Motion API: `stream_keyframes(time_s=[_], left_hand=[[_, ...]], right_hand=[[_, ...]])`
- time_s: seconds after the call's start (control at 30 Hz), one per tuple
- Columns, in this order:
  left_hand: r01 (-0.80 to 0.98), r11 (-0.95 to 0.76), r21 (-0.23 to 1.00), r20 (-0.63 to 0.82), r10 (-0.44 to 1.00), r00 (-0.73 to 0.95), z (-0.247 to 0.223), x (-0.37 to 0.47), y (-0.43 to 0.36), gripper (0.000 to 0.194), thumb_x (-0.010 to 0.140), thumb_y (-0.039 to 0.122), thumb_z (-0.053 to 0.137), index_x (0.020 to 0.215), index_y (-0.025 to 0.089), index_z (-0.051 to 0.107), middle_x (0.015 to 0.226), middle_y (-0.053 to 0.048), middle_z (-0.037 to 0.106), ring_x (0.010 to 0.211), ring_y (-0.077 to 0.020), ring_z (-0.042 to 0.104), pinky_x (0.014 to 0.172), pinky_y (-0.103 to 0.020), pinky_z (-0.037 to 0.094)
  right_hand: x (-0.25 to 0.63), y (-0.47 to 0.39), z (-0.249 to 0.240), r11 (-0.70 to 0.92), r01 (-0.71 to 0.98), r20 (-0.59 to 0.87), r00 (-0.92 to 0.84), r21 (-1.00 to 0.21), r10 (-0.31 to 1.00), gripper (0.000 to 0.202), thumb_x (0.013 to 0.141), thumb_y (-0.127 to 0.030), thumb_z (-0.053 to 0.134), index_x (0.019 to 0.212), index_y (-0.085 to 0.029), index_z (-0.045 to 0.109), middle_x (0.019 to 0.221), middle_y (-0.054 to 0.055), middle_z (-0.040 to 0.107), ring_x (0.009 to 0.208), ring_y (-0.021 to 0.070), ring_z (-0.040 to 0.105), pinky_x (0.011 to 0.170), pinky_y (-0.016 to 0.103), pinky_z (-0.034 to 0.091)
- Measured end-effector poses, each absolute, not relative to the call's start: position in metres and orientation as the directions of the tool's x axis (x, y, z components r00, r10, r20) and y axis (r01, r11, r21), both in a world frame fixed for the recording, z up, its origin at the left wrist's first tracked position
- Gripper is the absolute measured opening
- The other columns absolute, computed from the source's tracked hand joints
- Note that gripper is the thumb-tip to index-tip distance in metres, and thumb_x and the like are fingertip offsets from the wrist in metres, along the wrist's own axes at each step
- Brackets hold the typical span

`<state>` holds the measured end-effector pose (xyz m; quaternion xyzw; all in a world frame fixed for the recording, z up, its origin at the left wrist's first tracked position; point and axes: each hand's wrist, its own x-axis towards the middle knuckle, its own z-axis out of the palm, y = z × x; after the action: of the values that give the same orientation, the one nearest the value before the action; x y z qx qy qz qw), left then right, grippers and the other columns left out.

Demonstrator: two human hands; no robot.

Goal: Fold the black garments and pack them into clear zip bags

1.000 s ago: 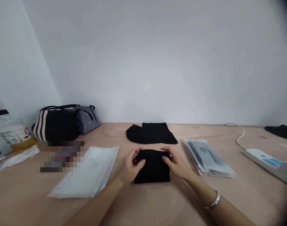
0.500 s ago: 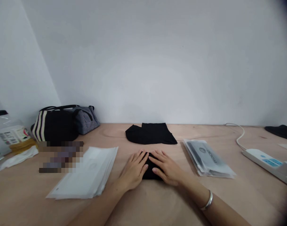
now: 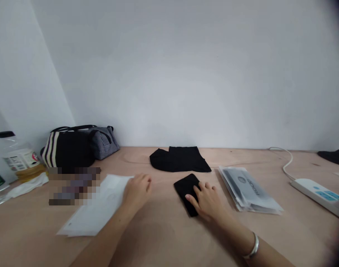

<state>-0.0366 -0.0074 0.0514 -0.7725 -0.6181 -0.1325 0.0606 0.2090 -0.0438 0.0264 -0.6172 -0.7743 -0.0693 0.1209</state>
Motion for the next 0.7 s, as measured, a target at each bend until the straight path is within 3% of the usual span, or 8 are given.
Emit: stream_keyframes(time_s=[0.1,0.23,0.33,0.5,0.63,0.7], left_hand=[[0.999,-0.032,0.042,0.230,0.973,0.021,0.060,-0.073,0.000,0.027,0.082,0.027,0.035,0.086,0.014,0.057,0.093,-0.016,0.059,0.096,-0.0321,0.052,0.076,-0.044,0.039],[0.998,0.048,0.037,0.063,0.997,-0.050,0.050,-0.103,0.005,0.025,0.077,0.034,0.044,0.071,0.015,0.058,0.078,-0.015,0.062,0.076,-0.0323,0.059,0.062,-0.041,0.043],[0.999,0.022,0.041,0.004,1.000,-0.022,0.044,-0.108,0.007,0.024,0.077,0.030,0.042,0.065,0.018,0.057,0.076,-0.012,0.063,0.071,-0.0284,0.060,0.060,-0.037,0.043],[1.000,0.003,-0.004,0.082,0.997,-0.003,0.071,-0.109,0.001,0.025,0.078,0.022,0.038,0.060,0.017,0.055,0.078,-0.013,0.061,0.079,-0.0288,0.057,0.066,-0.037,0.040],[0.997,-0.078,-0.008,0.191,0.979,0.078,0.108,-0.086,-0.011,0.024,0.078,0.025,0.039,0.061,0.018,0.054,0.077,-0.009,0.059,0.082,-0.0267,0.054,0.070,-0.035,0.037],[0.973,-0.211,0.096,0.212,0.959,0.187,0.113,-0.060,-0.014,0.021,0.076,0.023,0.041,0.061,0.018,0.054,0.072,-0.006,0.058,0.075,-0.0237,0.055,0.067,-0.033,0.037]], right_hand=[[0.216,-0.042,0.034,0.193,0.980,0.333,-0.167,-0.045,0.928,0.055,0.085,-0.053,0.025,0.084,-0.014,0.064,0.091,0.017,0.059,0.091,0.0304,0.050,0.080,0.048,0.034],[0.221,-0.039,0.037,0.475,0.871,0.367,-0.404,-0.126,0.838,0.043,0.084,-0.049,0.036,0.108,-0.019,0.057,0.113,0.011,0.054,0.110,0.0249,0.042,0.097,0.044,0.023],[0.224,-0.037,0.032,0.578,0.796,0.258,-0.529,-0.178,0.808,0.060,0.077,-0.058,0.042,0.124,-0.021,0.044,0.130,0.010,0.042,0.124,0.0272,0.027,0.102,0.048,0.010],[0.235,-0.029,0.025,0.606,0.744,0.054,-0.618,-0.282,0.784,0.090,0.065,-0.063,0.053,0.137,-0.020,0.019,0.142,0.013,0.019,0.129,0.0309,0.012,0.102,0.052,0.004],[0.239,-0.023,0.020,0.578,0.752,0.016,-0.605,-0.316,0.796,0.092,0.067,-0.048,0.058,0.138,-0.017,0.009,0.143,0.013,0.013,0.130,0.0270,0.011,0.104,0.048,0.002],[0.236,-0.022,0.016,0.550,0.782,0.027,-0.568,-0.295,0.822,0.088,0.069,-0.041,0.057,0.138,-0.015,0.009,0.143,0.013,0.012,0.130,0.0255,0.009,0.104,0.047,0.001]])
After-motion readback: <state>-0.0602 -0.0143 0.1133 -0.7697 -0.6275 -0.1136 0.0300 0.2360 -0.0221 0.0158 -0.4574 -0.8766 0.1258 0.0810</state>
